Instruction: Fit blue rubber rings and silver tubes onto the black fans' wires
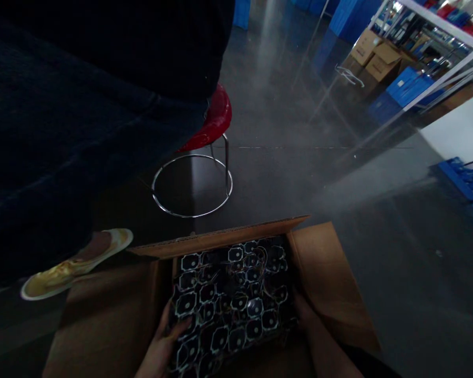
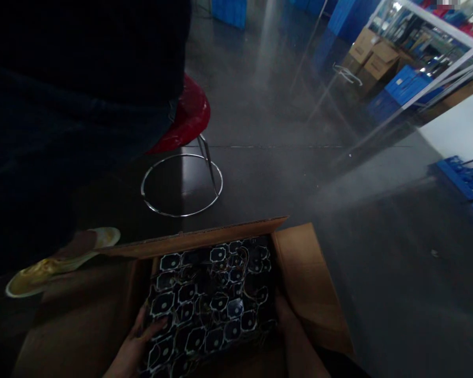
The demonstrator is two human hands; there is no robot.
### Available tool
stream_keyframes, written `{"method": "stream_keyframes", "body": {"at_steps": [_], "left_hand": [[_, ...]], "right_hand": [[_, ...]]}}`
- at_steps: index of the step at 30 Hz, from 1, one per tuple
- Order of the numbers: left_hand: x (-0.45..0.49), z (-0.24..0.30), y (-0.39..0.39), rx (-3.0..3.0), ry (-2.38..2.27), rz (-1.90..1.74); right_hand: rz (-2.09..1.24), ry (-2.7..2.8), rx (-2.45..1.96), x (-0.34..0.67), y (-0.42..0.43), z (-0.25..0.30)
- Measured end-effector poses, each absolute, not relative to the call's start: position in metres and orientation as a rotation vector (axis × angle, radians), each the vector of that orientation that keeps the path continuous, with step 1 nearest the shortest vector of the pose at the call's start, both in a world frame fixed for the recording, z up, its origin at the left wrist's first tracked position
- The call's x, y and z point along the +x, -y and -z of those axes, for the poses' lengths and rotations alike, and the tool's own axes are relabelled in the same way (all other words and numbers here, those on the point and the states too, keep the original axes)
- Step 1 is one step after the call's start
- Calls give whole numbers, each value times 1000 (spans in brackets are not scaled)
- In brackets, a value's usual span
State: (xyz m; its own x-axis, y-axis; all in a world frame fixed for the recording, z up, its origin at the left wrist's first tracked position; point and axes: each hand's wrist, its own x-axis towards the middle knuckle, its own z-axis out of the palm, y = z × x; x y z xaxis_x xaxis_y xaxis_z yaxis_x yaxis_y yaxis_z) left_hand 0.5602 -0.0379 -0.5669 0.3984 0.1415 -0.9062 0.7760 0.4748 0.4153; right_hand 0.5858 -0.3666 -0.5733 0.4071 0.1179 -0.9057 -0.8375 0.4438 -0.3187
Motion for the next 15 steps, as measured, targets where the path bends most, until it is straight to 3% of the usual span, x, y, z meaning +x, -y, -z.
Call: {"method": "stream_keyframes", "body": {"at_steps": [15], "left_hand": [[541,492,34,1015,-950,431]], "right_hand": [[-670,-882,-986,562,354,499]]}}
